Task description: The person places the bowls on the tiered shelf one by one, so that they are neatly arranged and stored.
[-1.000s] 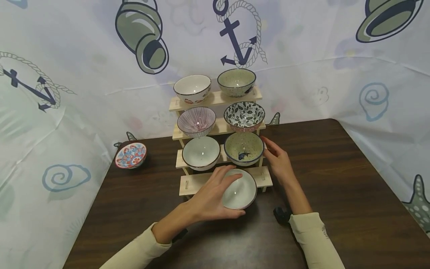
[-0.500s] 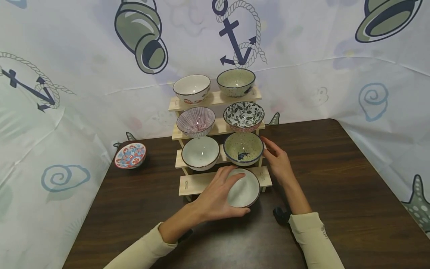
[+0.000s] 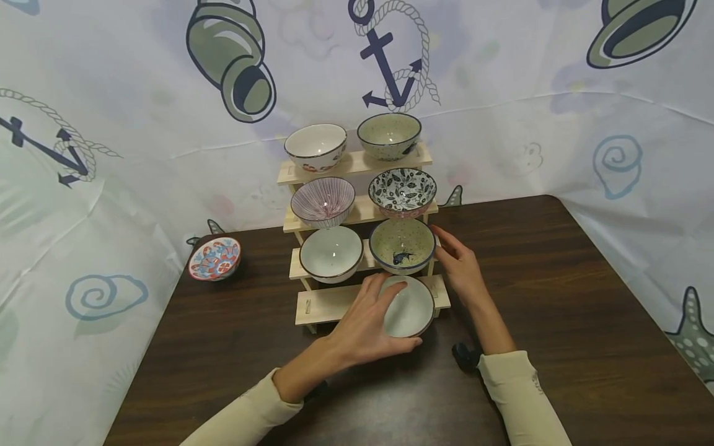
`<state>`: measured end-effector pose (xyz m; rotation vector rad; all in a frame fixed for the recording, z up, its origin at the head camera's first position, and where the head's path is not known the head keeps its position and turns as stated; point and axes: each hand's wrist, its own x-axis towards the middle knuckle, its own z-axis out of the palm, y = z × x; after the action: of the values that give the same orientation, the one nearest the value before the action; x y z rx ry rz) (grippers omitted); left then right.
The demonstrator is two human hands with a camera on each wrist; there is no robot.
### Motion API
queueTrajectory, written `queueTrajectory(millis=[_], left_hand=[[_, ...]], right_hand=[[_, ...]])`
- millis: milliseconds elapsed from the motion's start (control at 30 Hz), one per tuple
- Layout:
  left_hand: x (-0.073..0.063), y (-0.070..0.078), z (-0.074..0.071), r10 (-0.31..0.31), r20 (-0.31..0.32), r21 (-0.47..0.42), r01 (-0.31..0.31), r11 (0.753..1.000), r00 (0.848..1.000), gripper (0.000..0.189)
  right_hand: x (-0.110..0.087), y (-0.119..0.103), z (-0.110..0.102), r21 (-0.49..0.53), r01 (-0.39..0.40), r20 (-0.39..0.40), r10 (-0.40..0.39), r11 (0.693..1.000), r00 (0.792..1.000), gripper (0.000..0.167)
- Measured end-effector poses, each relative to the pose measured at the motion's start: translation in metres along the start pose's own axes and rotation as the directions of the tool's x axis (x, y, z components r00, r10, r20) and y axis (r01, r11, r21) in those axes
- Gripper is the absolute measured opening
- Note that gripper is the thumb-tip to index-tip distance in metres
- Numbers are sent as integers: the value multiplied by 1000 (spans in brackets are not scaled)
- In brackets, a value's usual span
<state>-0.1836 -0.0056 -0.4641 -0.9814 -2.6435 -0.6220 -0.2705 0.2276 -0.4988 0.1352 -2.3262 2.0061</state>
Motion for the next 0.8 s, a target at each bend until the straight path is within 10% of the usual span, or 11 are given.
queueTrajectory(millis=[800], left_hand=[[12, 19, 28, -233, -165, -73, 224, 972, 958, 79]], right_hand=[[-1, -5, -1, -40, -16, -9, 15, 999, 1000, 58]])
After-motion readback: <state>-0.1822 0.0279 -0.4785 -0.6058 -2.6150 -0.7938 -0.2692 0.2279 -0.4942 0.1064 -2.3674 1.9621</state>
